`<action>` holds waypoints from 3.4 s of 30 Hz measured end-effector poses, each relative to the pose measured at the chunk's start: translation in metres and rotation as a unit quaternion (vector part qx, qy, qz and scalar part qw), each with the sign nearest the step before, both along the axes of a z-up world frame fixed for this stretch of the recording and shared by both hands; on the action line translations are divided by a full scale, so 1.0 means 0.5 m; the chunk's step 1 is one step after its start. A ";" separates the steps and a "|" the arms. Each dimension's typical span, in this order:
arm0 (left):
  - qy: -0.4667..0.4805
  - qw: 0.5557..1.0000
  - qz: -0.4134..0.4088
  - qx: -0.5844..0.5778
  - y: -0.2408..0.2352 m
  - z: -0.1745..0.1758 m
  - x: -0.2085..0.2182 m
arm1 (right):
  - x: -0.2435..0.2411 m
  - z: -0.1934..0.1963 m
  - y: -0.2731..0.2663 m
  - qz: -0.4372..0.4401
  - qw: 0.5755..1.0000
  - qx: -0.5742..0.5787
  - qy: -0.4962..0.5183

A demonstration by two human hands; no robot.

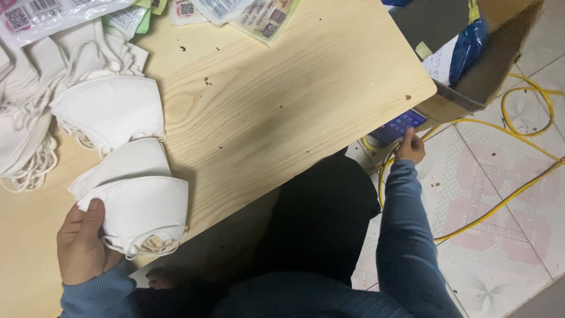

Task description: Picking up, unfolding, and stacking white face masks from a pile on a table.

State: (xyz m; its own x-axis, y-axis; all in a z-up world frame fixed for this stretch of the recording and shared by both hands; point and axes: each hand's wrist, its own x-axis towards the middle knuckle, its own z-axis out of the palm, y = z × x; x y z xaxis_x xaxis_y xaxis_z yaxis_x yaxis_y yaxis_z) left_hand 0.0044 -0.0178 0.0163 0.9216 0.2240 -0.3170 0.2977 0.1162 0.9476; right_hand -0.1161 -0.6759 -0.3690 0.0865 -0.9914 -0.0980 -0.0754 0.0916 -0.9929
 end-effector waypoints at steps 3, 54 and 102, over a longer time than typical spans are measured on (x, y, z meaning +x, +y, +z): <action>0.033 0.999 0.003 0.034 0.003 0.016 -0.002 | -0.030 0.029 0.048 0.022 0.987 -0.114 0.110; 0.034 0.999 -0.018 0.019 0.028 -0.002 0.002 | -0.031 0.066 0.018 0.178 0.838 -0.037 0.514; 0.043 0.998 0.002 0.051 0.023 -0.004 0.001 | -0.029 0.093 -0.035 0.156 0.897 -0.071 0.407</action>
State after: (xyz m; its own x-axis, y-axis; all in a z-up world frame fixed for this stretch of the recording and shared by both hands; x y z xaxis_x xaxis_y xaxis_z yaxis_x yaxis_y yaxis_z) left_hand 0.0047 -0.0065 0.0144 0.8910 0.2623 -0.3706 0.3784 0.0221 0.9254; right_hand -0.1304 -0.6935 -0.3226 0.3179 -0.9392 -0.1296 -0.7811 -0.1819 -0.5974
